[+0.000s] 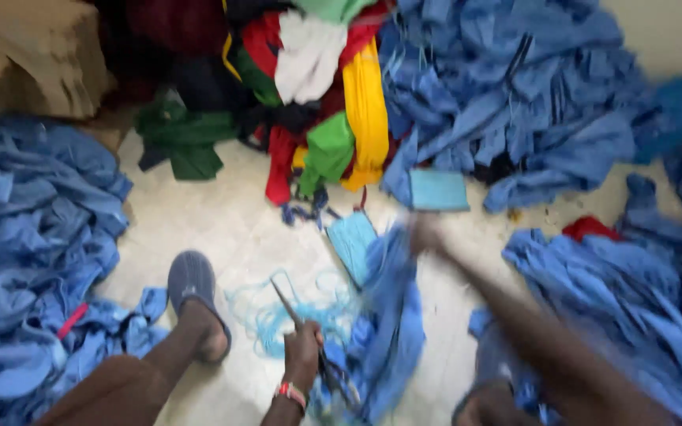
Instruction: Threading elastic cord through the waistband of blue fabric garments using a metal threading tool on a factory floor.
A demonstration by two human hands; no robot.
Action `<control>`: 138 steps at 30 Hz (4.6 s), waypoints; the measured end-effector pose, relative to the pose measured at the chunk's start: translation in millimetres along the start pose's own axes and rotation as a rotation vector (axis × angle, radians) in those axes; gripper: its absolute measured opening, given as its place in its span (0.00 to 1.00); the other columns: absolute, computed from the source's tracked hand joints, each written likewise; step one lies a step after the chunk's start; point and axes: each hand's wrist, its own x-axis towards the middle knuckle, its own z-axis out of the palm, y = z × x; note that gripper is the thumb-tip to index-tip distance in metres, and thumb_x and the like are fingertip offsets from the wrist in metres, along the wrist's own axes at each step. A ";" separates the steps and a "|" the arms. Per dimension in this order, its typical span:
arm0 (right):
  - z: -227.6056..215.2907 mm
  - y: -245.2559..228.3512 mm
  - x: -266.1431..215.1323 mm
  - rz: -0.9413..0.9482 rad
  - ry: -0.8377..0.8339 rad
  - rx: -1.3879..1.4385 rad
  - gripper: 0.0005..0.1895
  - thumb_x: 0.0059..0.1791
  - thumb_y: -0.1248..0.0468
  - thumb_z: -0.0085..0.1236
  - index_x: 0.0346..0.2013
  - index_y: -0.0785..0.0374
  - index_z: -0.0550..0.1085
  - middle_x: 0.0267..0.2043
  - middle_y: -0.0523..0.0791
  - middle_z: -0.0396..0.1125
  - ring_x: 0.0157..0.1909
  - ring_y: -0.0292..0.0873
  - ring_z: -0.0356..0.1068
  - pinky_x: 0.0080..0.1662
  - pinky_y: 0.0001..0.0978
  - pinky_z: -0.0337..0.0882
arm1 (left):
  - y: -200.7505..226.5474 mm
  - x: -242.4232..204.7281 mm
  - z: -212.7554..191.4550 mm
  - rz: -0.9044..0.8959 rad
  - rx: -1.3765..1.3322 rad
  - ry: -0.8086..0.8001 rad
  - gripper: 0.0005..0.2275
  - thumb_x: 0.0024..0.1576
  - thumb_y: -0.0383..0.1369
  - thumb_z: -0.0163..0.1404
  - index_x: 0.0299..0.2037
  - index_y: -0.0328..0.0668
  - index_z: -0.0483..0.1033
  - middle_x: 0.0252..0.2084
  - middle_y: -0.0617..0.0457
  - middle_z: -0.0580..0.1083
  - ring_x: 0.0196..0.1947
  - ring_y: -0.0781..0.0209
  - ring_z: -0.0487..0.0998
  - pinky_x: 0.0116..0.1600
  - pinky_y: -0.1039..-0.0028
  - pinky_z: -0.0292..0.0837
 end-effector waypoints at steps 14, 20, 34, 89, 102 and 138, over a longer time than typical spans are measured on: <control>-4.6 -80.0 -331.9 -0.195 -0.297 0.567 0.26 0.40 0.72 0.69 0.50 0.64 0.68 0.51 0.55 0.71 0.49 0.58 0.76 0.40 0.49 0.81 | 16.3 -60.1 39.4 -0.052 0.165 0.001 0.13 0.51 0.42 0.51 0.26 0.39 0.75 0.26 0.46 0.72 0.32 0.50 0.76 0.37 0.61 0.68; 57.4 -183.1 -462.4 -0.080 -0.479 0.395 0.39 0.40 0.37 0.73 0.48 0.54 0.61 0.57 0.51 0.66 0.54 0.56 0.74 0.44 0.47 0.79 | 45.3 -76.2 49.2 -0.061 0.090 0.023 0.15 0.51 0.42 0.51 0.27 0.33 0.76 0.33 0.39 0.74 0.36 0.48 0.76 0.36 0.59 0.70; 65.2 -122.7 -291.3 -0.126 0.165 -0.124 0.15 0.39 0.66 0.60 0.35 0.66 0.65 0.30 0.51 0.66 0.31 0.51 0.64 0.34 0.47 0.67 | 56.4 -56.3 104.5 0.018 0.141 -0.038 0.14 0.59 0.32 0.42 0.35 0.38 0.84 0.22 0.56 0.66 0.22 0.67 0.59 0.29 0.74 0.57; 55.5 -260.6 -603.7 0.260 0.009 1.037 0.36 0.56 0.31 0.29 0.53 0.51 0.77 0.27 0.40 0.57 0.25 0.37 0.58 0.23 0.24 0.60 | 70.4 -246.5 6.2 0.411 0.168 -0.303 0.11 0.64 0.29 0.45 0.33 0.38 0.80 0.25 0.51 0.73 0.25 0.63 0.72 0.27 0.73 0.72; 1.7 -262.0 -634.7 0.045 0.343 1.028 0.16 0.59 0.61 0.42 0.51 0.63 0.77 0.21 0.38 0.51 0.18 0.28 0.49 0.22 0.16 0.53 | 89.4 -257.9 7.8 0.513 -0.153 -0.384 0.04 0.63 0.25 0.50 0.38 0.32 0.76 0.26 0.44 0.78 0.23 0.70 0.71 0.28 0.83 0.60; -10.1 -271.3 -631.9 -0.175 0.538 0.813 0.10 0.51 0.68 0.63 0.46 0.65 0.83 0.30 0.48 0.77 0.33 0.32 0.70 0.41 0.27 0.76 | 86.3 -270.2 15.6 0.340 -0.220 -0.766 0.07 0.68 0.26 0.38 0.46 0.32 0.69 0.21 0.45 0.69 0.16 0.69 0.62 0.20 0.81 0.58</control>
